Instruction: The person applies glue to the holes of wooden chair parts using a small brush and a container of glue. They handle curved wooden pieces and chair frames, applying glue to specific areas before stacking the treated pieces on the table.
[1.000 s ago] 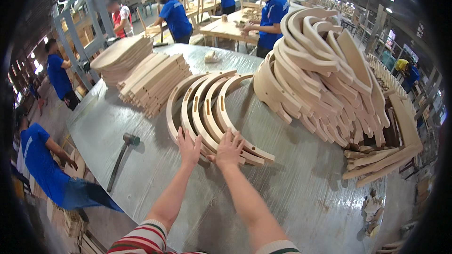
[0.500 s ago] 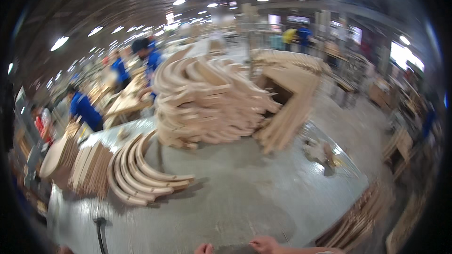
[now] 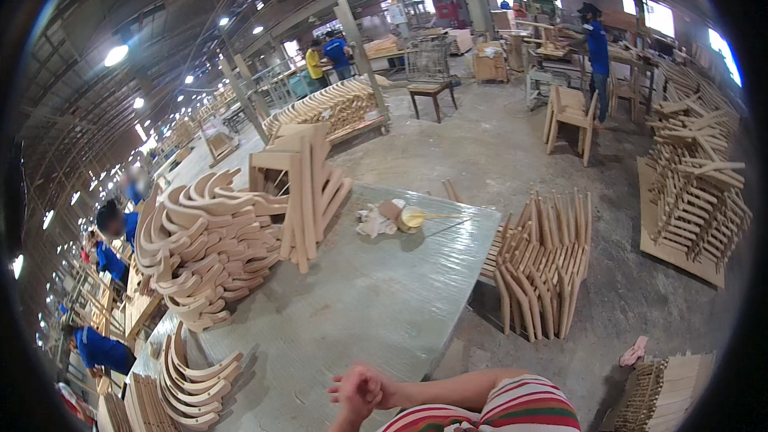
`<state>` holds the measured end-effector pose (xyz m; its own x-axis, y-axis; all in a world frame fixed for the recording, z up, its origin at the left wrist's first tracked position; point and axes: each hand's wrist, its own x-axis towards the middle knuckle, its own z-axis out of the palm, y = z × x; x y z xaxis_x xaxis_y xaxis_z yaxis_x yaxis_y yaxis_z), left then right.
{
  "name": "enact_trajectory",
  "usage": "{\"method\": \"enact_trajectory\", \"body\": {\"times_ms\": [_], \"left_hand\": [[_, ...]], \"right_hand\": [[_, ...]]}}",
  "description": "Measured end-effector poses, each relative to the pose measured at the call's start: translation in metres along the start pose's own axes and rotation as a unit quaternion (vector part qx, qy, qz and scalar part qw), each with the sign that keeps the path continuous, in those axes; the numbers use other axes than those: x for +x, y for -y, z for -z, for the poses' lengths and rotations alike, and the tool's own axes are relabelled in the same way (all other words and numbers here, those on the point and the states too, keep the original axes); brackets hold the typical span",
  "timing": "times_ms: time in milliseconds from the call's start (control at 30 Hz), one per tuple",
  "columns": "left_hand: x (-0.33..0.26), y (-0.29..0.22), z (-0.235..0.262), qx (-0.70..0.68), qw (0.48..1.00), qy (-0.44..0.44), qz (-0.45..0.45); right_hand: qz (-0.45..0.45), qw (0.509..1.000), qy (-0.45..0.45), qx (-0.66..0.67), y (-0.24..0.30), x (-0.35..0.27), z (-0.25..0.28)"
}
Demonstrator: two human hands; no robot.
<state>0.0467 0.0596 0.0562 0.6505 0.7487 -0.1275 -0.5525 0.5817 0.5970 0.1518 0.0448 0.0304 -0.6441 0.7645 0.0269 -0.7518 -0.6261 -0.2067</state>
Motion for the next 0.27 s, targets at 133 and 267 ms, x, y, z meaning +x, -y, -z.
{"method": "enact_trajectory", "body": {"times_ms": [133,267], "left_hand": [[0.034,0.053,-0.039,0.254,0.948,-0.115,-0.152],[0.06,0.103,-0.052,0.564,0.729,-0.024,-0.387]], "right_hand": [[0.008,1.0,0.026,0.007,0.048,-0.041,-0.001],[0.026,0.954,0.267,0.137,0.058,-0.079,0.048]]}}
